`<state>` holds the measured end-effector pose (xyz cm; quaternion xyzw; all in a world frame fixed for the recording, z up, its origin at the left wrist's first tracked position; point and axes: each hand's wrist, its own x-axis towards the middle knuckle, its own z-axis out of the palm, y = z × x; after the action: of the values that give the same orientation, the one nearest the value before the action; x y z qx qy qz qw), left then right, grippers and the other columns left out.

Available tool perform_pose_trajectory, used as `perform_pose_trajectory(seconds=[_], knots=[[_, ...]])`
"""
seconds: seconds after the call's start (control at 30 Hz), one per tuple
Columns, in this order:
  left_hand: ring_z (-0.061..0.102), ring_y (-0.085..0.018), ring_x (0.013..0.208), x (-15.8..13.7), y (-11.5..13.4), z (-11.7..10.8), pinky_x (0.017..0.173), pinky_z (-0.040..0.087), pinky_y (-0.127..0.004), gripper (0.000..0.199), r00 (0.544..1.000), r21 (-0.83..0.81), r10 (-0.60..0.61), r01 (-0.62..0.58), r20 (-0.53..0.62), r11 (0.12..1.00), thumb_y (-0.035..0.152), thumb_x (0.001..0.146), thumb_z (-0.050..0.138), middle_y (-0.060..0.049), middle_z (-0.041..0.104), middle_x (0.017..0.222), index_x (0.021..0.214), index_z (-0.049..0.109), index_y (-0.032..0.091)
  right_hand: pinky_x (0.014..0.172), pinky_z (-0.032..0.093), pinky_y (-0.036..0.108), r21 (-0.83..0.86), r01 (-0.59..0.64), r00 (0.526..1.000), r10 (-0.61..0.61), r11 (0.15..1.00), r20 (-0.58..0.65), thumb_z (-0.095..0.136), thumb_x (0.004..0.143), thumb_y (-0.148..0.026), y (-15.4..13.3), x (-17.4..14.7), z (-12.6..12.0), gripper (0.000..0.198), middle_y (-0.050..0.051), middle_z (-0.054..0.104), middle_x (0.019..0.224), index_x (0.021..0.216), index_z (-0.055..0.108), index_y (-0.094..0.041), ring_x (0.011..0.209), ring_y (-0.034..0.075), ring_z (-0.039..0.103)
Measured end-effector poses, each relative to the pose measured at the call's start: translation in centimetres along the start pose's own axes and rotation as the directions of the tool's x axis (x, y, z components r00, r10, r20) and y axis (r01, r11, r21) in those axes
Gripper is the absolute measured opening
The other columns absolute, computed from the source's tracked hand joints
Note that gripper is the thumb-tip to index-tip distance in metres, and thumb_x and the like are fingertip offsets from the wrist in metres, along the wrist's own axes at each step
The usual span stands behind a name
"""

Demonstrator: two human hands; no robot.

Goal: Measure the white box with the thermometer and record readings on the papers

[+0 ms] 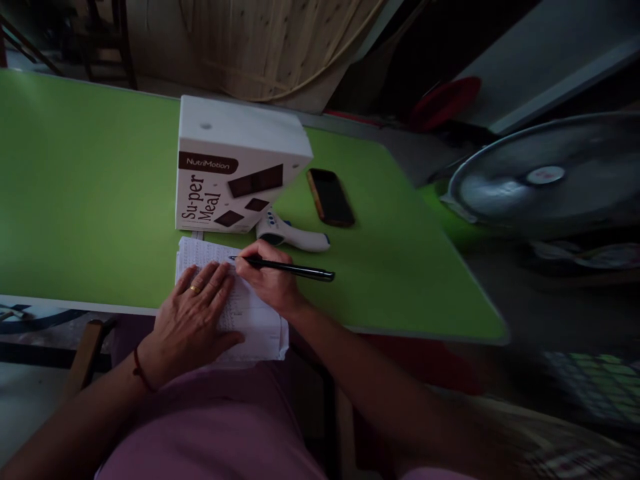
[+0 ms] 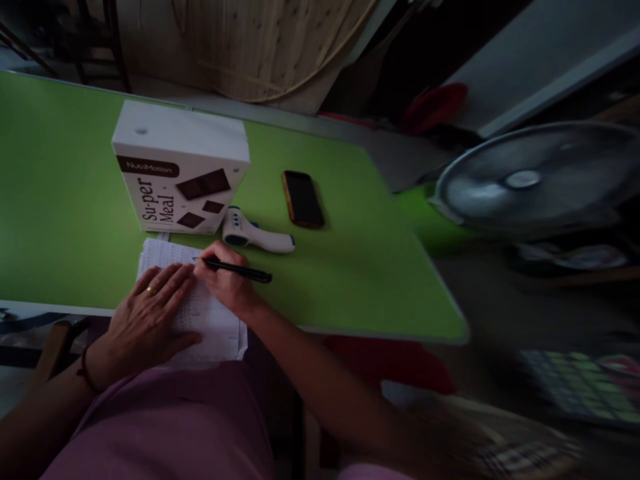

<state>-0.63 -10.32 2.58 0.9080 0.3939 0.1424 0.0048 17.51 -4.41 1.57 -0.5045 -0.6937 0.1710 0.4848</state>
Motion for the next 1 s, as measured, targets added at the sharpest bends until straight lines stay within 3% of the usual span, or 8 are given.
perform_pose_trajectory(seconds=[1.0], knots=[[0.036,-0.033,0.144,-0.07,0.05,-0.15,0.120,0.028,-0.051,0.084,1.000,-0.023,-0.019,0.019,0.017,1.000,0.059,0.086,0.065,-0.017,0.041,0.154,0.147,0.041,0.006,0.055,0.047,0.025,-0.006,-0.034,0.999,0.034,0.999,-0.035,0.056,0.077,-0.024,-0.11,0.02,-0.12,0.010,-0.004,0.059,0.056,0.067,0.053,-0.024,0.052,0.012,0.052]])
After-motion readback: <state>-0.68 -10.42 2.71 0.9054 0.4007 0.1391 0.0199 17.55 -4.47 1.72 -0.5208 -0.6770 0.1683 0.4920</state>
